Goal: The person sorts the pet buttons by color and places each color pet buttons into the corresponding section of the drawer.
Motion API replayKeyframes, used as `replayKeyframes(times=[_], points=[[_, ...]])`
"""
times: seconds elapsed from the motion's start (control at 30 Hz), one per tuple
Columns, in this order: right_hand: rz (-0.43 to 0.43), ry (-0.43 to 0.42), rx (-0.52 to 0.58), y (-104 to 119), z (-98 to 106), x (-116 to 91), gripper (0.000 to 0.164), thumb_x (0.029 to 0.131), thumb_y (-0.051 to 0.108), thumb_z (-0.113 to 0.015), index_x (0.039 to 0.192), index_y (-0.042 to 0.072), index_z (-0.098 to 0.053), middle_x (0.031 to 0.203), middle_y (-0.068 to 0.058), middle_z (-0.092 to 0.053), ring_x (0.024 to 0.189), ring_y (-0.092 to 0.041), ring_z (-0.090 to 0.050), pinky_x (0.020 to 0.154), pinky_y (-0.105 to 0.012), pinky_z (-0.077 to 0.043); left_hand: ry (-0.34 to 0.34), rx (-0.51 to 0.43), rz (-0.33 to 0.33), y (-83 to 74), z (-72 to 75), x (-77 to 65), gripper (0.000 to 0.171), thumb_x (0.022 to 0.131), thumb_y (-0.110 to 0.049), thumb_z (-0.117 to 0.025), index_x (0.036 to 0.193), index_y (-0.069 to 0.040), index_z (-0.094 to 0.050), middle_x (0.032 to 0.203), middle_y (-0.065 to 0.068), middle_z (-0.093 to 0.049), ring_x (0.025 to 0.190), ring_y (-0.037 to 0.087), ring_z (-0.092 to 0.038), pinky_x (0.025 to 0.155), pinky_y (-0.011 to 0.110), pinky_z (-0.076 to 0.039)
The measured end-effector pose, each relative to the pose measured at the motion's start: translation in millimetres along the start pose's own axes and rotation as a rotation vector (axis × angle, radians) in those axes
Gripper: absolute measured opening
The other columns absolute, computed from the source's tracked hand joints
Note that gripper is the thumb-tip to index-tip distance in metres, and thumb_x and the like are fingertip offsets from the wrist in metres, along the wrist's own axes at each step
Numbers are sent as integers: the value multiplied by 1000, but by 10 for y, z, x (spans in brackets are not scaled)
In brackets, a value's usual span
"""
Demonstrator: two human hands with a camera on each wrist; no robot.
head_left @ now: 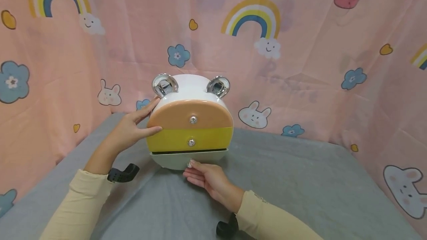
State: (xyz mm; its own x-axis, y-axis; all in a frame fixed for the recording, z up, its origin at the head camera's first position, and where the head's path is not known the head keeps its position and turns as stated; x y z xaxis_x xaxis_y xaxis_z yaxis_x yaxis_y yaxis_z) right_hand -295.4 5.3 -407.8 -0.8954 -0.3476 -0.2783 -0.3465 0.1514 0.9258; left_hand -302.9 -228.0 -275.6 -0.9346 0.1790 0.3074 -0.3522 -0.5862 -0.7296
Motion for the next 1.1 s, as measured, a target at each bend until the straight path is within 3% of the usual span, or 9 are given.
replayKeyframes(times=[0.37, 0.77, 0.97, 1.1], points=[[39, 4, -36, 47, 10, 57, 35, 97, 22, -65, 116, -8, -65, 98, -12, -76, 90, -18, -76, 88, -36, -61, -2, -5, -8, -30, 20, -3, 81, 90, -34, -74, 155, -43, -25, 165, -7, -22, 153, 33, -24, 119, 67, -23], [60, -40, -80, 67, 104, -1, 38, 97, 25, -65, 117, -8, -66, 102, -14, -76, 93, -19, -76, 88, -36, -61, 35, -16, -32, -58, -67, 90, 82, 90, -34, -74, 155, -44, -25, 166, -8, -21, 153, 32, -24, 118, 68, -23], [39, -38, -117, 103, 92, -48, 39, 97, 25, -66, 119, -8, -66, 112, -23, -73, 97, -23, -75, 89, -37, -60, 31, -5, -16, -4, -45, 59, 82, 89, -38, -75, 154, -45, -25, 165, -8, -22, 152, 33, -25, 116, 70, -24], [55, -65, -191, 228, 231, -171, 41, 97, 24, -66, 119, -10, -65, 113, -25, -72, 96, -22, -75, 88, -38, -61, 25, -2, 9, 57, -36, 30, 82, 88, -42, -75, 152, -51, -24, 165, -10, -24, 152, 33, -27, 115, 72, -25]])
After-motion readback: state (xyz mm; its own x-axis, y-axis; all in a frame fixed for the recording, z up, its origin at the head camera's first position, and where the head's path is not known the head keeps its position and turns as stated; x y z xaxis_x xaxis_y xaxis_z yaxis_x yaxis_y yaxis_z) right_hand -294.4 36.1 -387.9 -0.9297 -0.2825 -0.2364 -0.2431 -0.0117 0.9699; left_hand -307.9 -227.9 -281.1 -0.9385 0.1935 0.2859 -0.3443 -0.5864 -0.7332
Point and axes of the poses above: each hand's wrist, its own x-axis towards the middle knuckle, its own z-axis out of the back of the hand, y = z × x, the point moved 5 cm from there along x, towards the middle knuckle
